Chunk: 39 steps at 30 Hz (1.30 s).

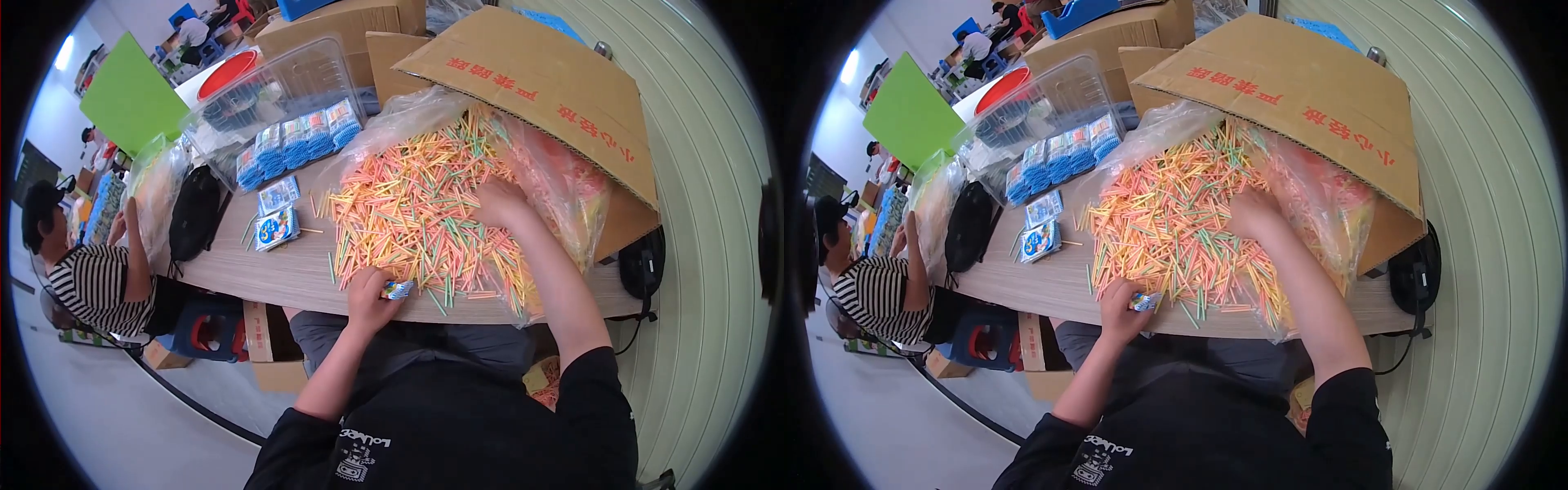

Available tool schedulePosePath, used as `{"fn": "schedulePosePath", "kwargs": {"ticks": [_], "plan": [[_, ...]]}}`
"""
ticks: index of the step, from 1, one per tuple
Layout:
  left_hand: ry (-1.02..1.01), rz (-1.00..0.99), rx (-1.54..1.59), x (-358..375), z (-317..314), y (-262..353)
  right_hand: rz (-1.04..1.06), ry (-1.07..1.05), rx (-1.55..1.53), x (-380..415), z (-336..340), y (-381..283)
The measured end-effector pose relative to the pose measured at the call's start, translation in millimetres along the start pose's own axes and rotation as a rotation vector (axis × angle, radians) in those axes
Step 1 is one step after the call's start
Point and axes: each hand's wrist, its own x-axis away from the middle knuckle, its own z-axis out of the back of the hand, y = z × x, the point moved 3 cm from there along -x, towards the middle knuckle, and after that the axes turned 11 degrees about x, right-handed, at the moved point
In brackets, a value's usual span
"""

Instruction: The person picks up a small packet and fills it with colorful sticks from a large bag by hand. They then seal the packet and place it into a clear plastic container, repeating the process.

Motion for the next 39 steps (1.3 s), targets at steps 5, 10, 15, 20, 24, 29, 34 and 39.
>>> {"fn": "schedulePosePath", "kwargs": {"ticks": [5, 10, 15, 20, 24, 29, 34, 39], "plan": [[0.013, 0.002, 0.009, -0.5, 0.7, -0.7, -0.002, 0.149, -0.080, -4.5, -5.1, 5.4], [0.000, 0.006, 0.005, 1.1, 1.3, -1.2, 0.098, 0.475, -0.687, -5.0, -0.8, 11.4], [-0.002, -0.035, -0.011, -1.0, 1.1, 2.3, -0.109, 0.568, -1.441, 1.2, -9.5, 0.0], [0.018, 0.186, 0.298, -22.6, -17.5, 19.1, -0.041, 0.094, -2.106, 6.1, -26.1, -40.1], [-0.126, 0.402, 0.534, -57.4, -50.5, 29.0, -0.132, 0.051, -2.282, 3.9, -31.8, -70.0], [-0.144, 0.510, 0.703, -71.6, -71.0, 23.1, -0.053, 0.087, -2.156, 0.3, -35.3, -78.1], [-0.101, 0.548, 0.858, -63.6, -75.2, 10.3, 0.117, 0.102, -2.209, 4.6, -43.3, -83.2], [0.053, 0.582, 1.090, -59.6, -76.5, 9.1, -0.194, 0.104, -2.209, 25.3, -27.6, -96.4]]}}
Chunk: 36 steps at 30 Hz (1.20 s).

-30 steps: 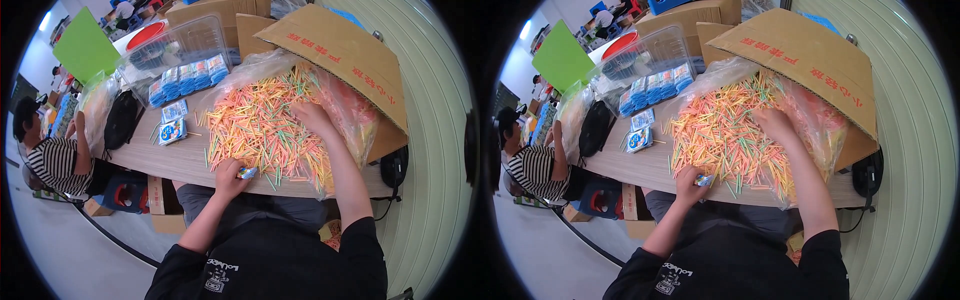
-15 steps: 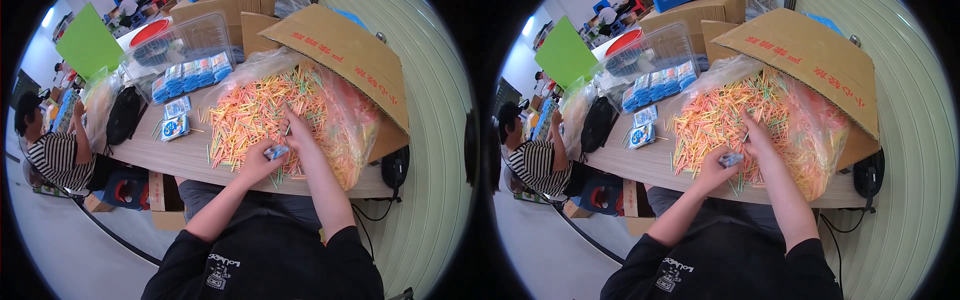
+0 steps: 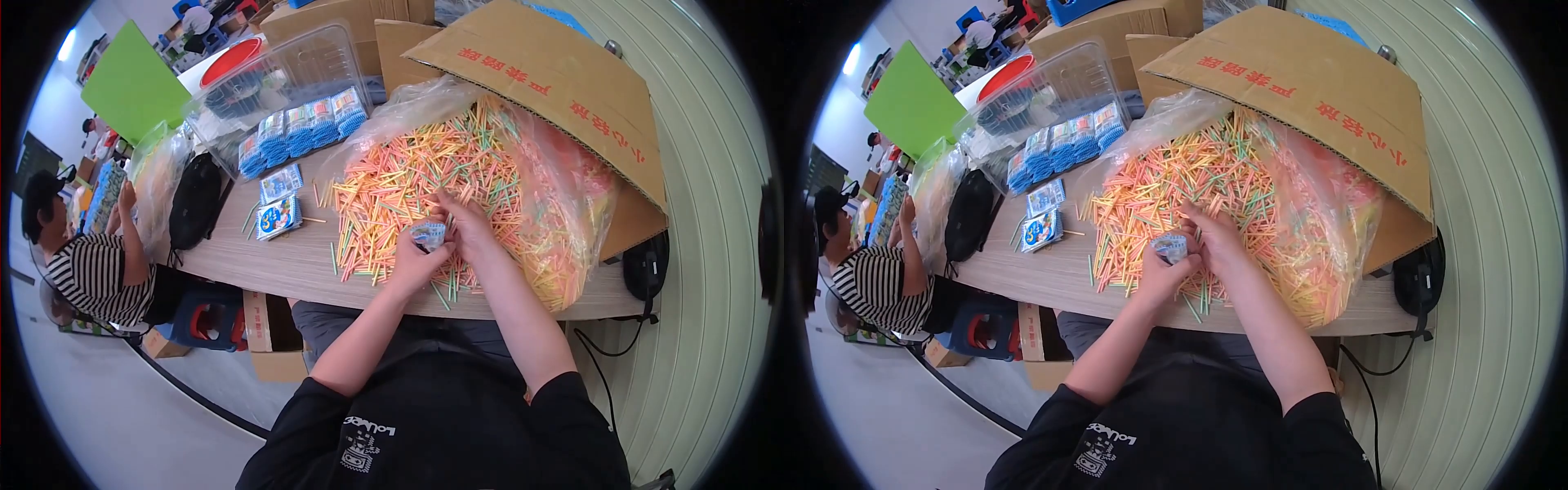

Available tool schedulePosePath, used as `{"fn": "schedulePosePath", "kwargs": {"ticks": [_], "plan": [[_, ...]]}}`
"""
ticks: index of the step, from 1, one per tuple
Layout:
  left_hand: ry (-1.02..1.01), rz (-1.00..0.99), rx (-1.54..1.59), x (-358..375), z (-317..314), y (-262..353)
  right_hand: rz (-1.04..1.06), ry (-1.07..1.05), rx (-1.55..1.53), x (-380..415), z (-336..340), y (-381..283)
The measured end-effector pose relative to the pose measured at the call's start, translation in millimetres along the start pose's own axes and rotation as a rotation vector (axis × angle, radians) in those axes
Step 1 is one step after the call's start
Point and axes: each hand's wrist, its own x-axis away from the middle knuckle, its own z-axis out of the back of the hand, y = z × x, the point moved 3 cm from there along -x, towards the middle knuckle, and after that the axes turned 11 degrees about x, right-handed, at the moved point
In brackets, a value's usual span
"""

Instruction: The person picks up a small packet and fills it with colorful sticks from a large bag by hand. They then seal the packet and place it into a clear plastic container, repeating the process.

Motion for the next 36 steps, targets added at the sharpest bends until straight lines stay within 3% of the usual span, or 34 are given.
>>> {"fn": "schedulePosePath", "kwargs": {"ticks": [3, 5, 7, 10, 12, 15, 19, 24, 28, 31, 32, 35, 36], "plan": [[-0.061, -0.098, -0.013, 2.9, 1.9, 8.2, 0.013, -0.039, 0.059, 2.9, 4.6, 0.3], [-0.111, -0.198, -0.233, 11.6, 4.5, 24.0, 0.016, -0.062, 0.092, 1.0, 10.4, -0.7], [-0.134, -0.242, -0.345, 21.4, 15.3, 36.0, 0.113, -0.057, 0.449, -10.5, 33.4, -16.7], [-0.176, -0.517, -0.659, 42.7, 32.2, 53.3, 0.261, -0.046, 0.988, -28.3, 69.7, -44.3], [-0.145, -0.534, -0.701, 52.0, 41.3, 51.5, 0.309, -0.046, 1.172, -22.3, 66.7, -48.3], [-0.082, -0.569, -0.785, 63.9, 50.1, 44.3, 0.381, 0.154, 1.736, 22.1, 36.5, -51.8], [-0.094, -0.572, -0.826, 66.2, 49.8, 36.9, 0.216, 0.069, 1.863, 10.7, 27.0, -37.9], [-0.106, -0.583, -0.854, 65.9, 49.8, 35.6, 0.304, -0.037, 1.871, -4.5, 38.7, -35.3], [-0.128, -0.595, -0.857, 64.4, 46.1, 35.0, 0.516, -0.138, 1.631, -9.8, 55.5, -41.4], [-0.142, -0.606, -0.843, 61.9, 38.0, 36.9, 0.441, -0.081, 0.981, -30.3, 67.8, -40.4], [-0.155, -0.601, -0.825, 59.6, 31.9, 38.0, 0.444, -0.080, 0.983, -30.0, 69.4, -41.5], [-0.180, -0.593, -0.793, 51.6, 14.4, 35.6, 0.095, -0.096, 0.436, -22.6, 69.4, -43.4], [-0.209, -0.536, -0.738, 48.3, 8.7, 31.3, 0.096, -0.097, 0.436, -21.9, 68.5, -40.5]]}}
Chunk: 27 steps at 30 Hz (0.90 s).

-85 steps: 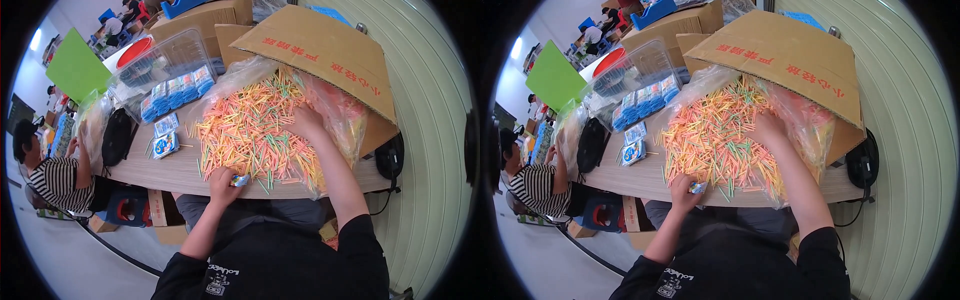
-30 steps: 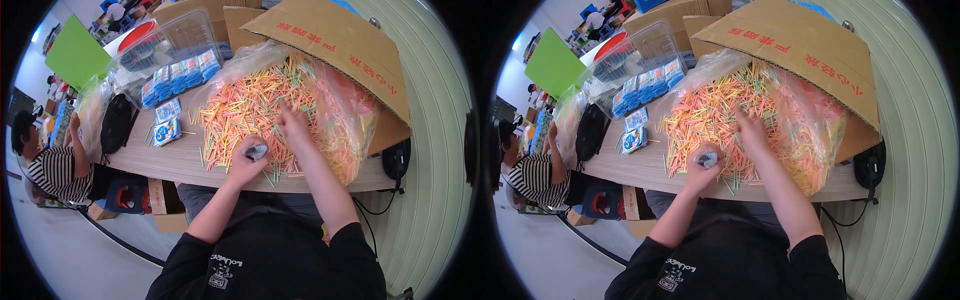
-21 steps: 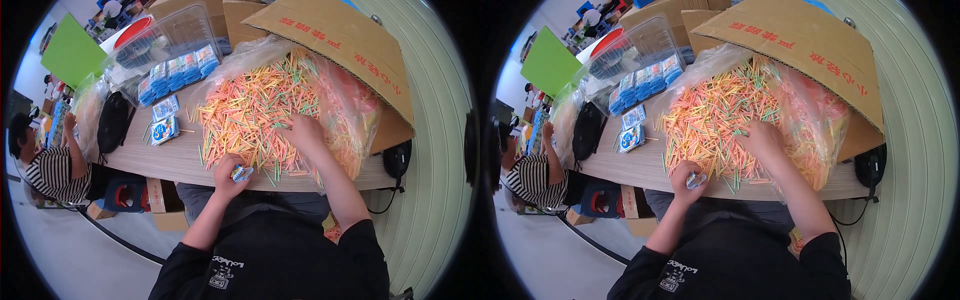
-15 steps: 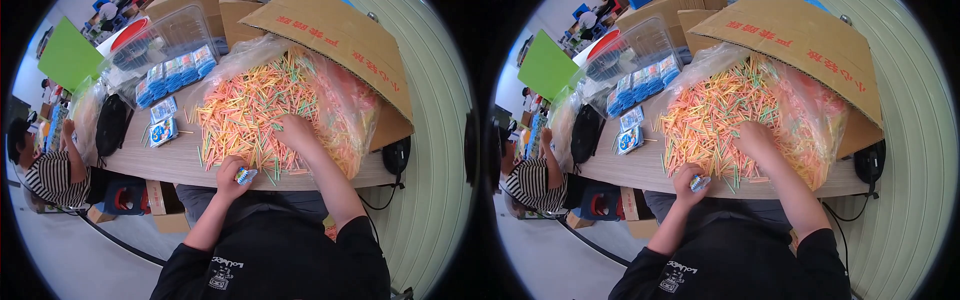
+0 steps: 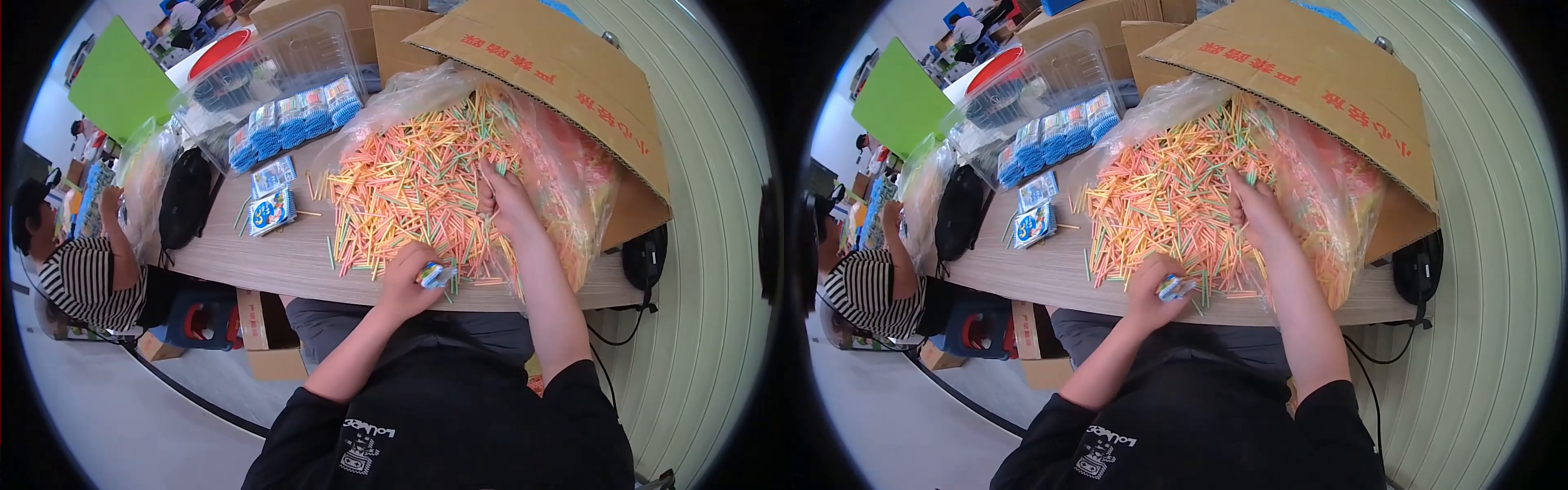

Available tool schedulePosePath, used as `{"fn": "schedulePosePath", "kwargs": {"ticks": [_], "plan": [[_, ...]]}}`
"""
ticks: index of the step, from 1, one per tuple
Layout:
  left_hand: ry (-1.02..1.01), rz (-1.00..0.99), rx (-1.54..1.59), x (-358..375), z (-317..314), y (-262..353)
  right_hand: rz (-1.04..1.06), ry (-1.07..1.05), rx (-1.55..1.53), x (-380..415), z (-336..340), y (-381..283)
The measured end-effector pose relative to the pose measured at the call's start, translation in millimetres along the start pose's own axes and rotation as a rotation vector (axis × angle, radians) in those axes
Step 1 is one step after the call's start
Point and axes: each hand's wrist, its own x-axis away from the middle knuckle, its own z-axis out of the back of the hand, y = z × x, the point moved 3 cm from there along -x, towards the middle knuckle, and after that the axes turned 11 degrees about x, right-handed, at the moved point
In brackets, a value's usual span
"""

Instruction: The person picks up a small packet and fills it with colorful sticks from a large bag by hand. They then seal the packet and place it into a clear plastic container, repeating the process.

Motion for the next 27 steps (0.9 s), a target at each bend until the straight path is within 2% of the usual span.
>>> {"fn": "schedulePosePath", "kwargs": {"ticks": [3, 6, 7, 10, 12, 14, 16, 18, 19, 22, 24, 27], "plan": [[-0.057, 0.071, 0.134, -11.7, -20.5, -2.0, 0.023, -0.172, -0.529, -0.8, -19.2, 6.1], [-0.048, 0.322, 0.304, -21.4, -36.5, -9.1, 0.029, -0.132, -0.650, -4.4, -34.2, 4.7], [-0.051, 0.319, 0.302, -25.7, -40.2, -11.1, 0.031, -0.110, -0.711, -4.7, -37.0, 3.7], [0.082, 0.518, 0.494, -33.6, -46.6, -24.1, 0.017, -0.130, -0.746, 1.3, -40.1, 0.3], [0.092, 0.519, 0.560, -37.8, -46.9, -20.4, 0.014, -0.141, -0.764, 9.8, -46.6, -9.6], [0.119, 0.528, 0.695, -42.7, -46.2, -15.2, -0.103, -0.002, -0.691, 23.7, -55.8, -19.8], [0.130, 0.470, 0.682, -42.9, -45.5, -11.8, -0.161, 0.070, -0.659, 30.6, -57.7, -19.3], [0.159, 0.354, 0.661, -43.6, -44.5, -7.6, -0.005, -0.018, -0.673, 33.0, -58.1, -21.7], [0.153, 0.358, 0.660, -43.9, -46.1, -7.4, 0.070, -0.060, -0.680, 35.3, -58.6, -21.6], [0.254, 0.189, 0.686, -50.3, -46.1, 2.5, 0.108, -0.083, -0.600, 38.7, -64.5, -13.1], [0.228, 0.147, 0.602, -56.1, -46.4, 8.7, 0.132, -0.098, -0.556, 39.5, -64.7, -13.2], [0.187, 0.065, 0.429, -58.6, -42.9, 14.3, 0.181, -0.092, -0.780, 43.8, -66.8, -19.1]]}}
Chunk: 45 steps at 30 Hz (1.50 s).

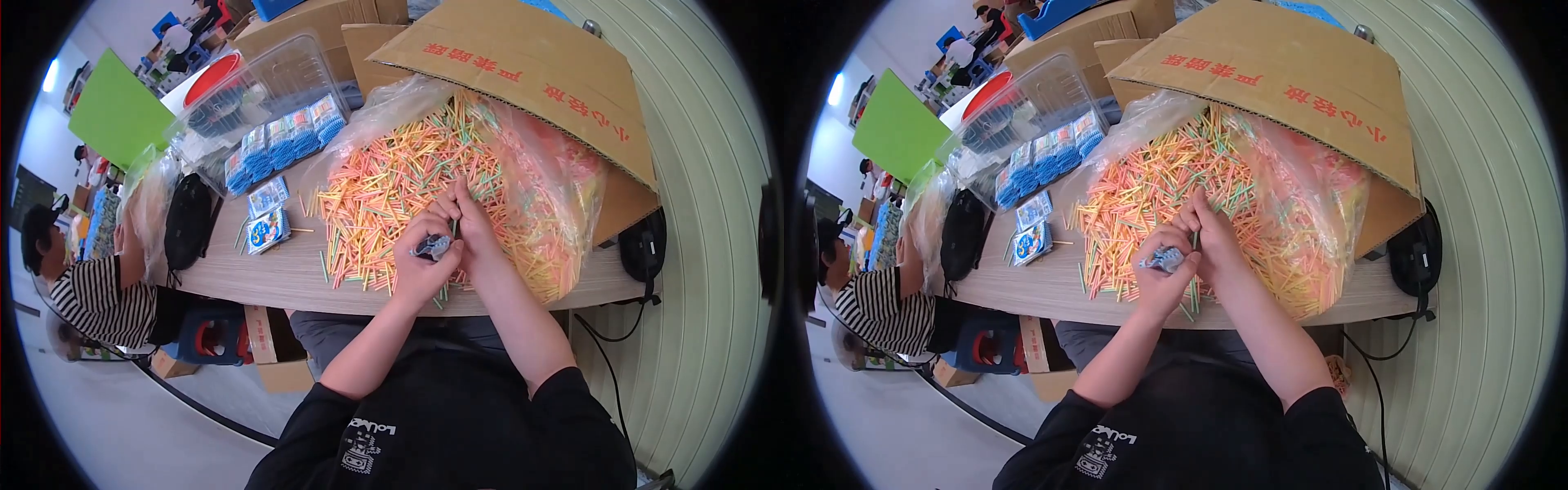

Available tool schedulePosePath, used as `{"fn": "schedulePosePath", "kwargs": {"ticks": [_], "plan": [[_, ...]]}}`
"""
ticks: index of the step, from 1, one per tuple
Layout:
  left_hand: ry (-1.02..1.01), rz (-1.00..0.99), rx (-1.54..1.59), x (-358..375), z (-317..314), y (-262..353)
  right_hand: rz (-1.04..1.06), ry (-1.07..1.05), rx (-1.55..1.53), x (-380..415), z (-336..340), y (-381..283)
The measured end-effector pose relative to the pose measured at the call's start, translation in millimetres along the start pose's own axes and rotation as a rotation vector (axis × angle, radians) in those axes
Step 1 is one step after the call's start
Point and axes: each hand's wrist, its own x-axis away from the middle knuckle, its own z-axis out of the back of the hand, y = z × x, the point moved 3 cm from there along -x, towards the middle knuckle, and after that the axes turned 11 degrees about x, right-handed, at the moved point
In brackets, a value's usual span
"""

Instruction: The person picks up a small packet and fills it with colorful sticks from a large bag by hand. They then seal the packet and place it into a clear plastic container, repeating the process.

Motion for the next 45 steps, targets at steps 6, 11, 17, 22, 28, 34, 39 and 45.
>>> {"fn": "schedulePosePath", "kwargs": {"ticks": [6, 11, 17, 22, 28, 34, 39, 45], "plan": [[0.289, 0.315, 0.252, 17.2, 1.5, -10.0, 0.162, 0.107, 0.267, -7.7, 17.0, -6.4], [0.460, 0.740, 0.785, 26.0, -0.4, -26.2, 0.259, 0.151, 0.673, 4.3, 12.6, -14.7], [0.410, 0.784, 0.990, 22.6, 12.9, -40.5, 0.480, 0.134, 0.883, 7.3, 17.5, -2.0], [0.321, 0.811, 0.986, 21.7, 19.7, -34.8, 0.740, 0.055, 1.006, 9.5, 15.5, -5.8], [0.266, 0.816, 1.099, 18.0, 23.9, -28.5, 0.796, 0.071, 0.996, 13.1, 2.3, -13.9], [0.369, 0.898, 1.036, 16.5, 20.5, -25.7, 0.539, -0.009, 0.932, 9.8, 13.4, -3.0], [0.269, 0.837, 1.155, 18.2, 25.3, -26.8, 0.697, 0.021, 0.996, 14.9, -1.2, -12.8], [0.190, 0.654, 0.970, 11.8, 20.1, -5.5, 0.828, 0.137, 1.125, 19.0, -9.0, -19.5]]}}
